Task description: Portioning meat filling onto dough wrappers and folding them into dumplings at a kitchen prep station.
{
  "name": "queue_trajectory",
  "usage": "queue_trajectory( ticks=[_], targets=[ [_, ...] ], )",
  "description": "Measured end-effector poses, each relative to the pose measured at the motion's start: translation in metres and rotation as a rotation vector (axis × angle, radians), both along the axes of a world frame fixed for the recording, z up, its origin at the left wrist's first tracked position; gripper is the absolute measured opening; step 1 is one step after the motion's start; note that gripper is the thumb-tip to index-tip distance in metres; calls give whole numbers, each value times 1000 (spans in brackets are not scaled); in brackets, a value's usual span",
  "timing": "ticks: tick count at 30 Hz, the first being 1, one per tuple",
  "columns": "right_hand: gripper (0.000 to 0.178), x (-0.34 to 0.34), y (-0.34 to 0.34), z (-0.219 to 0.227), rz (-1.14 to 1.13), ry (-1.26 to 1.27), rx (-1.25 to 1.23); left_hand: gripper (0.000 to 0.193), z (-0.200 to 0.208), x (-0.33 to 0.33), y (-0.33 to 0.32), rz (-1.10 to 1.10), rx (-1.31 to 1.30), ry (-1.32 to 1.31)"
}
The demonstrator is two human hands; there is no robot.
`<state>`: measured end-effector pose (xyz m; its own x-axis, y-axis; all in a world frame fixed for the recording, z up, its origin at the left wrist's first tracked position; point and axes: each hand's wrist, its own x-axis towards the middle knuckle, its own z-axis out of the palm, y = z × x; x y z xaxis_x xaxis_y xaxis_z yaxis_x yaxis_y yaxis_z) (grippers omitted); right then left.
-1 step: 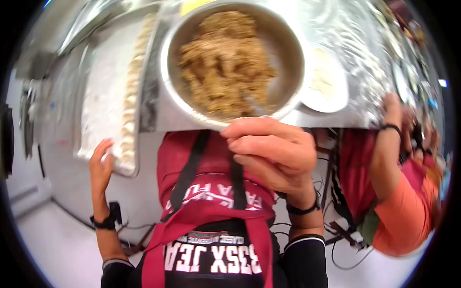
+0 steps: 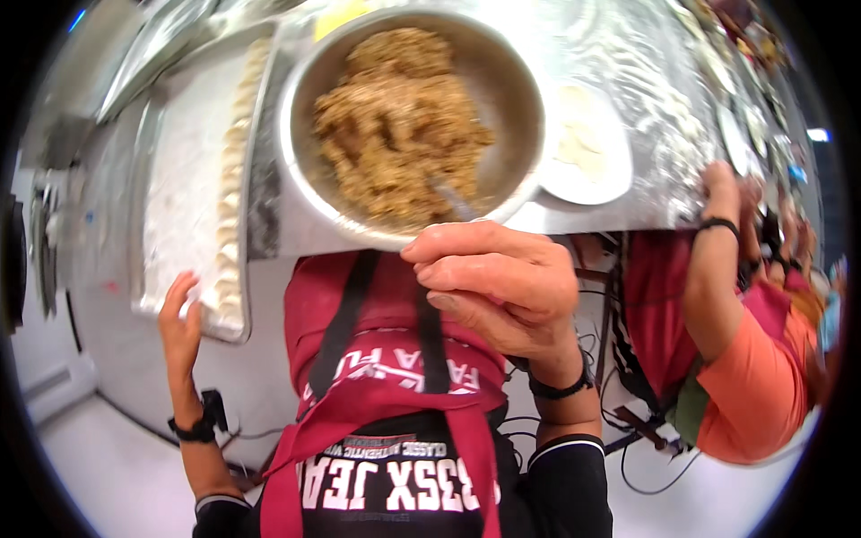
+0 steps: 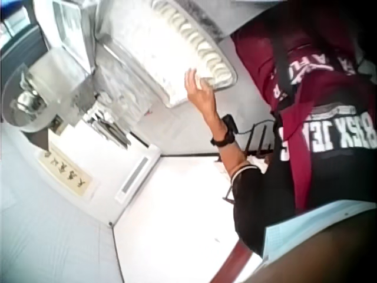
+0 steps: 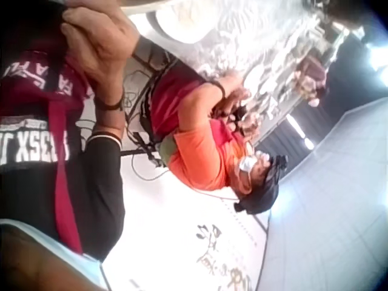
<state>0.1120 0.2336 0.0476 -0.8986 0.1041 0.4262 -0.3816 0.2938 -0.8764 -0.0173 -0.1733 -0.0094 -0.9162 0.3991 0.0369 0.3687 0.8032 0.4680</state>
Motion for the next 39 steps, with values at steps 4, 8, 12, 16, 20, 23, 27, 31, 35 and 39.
queue_trajectory(
  ticks=[4, 8, 12, 16, 20, 23, 27, 31, 35, 39],
  targets=[
    [6, 29, 46, -6, -144, 55, -89, 32, 15, 4, 41, 115, 339, -113],
    [13, 19, 122, -37, -669, -65, -165, 28, 33, 16, 80, -13, 518, -252],
    [14, 12, 211, -89, -801, -211, 96, 22, 42, 31, 121, -194, 597, -367],
    [16, -15, 238, -98, -869, -430, 481, 20, 44, 43, 148, -276, 659, -413],
    [13, -32, 252, -105, -973, -639, 687, 19, 39, 45, 159, -327, 652, -409],
    [13, -35, 247, -105, -943, -604, 736, 19, 35, 44, 158, -328, 659, -420],
    [12, -41, 246, -101, -940, -688, 747, 21, 31, 43, 157, -286, 667, -442],
    [11, -46, 249, -101, -947, -753, 723, 22, 28, 41, 157, -281, 666, -439],
    [9, -42, 251, -110, -934, -640, 799, 22, 25, 42, 159, -264, 670, -463],
    [6, -27, 252, -106, -889, -511, 747, 22, 23, 41, 161, -268, 685, -504]
  ],
)
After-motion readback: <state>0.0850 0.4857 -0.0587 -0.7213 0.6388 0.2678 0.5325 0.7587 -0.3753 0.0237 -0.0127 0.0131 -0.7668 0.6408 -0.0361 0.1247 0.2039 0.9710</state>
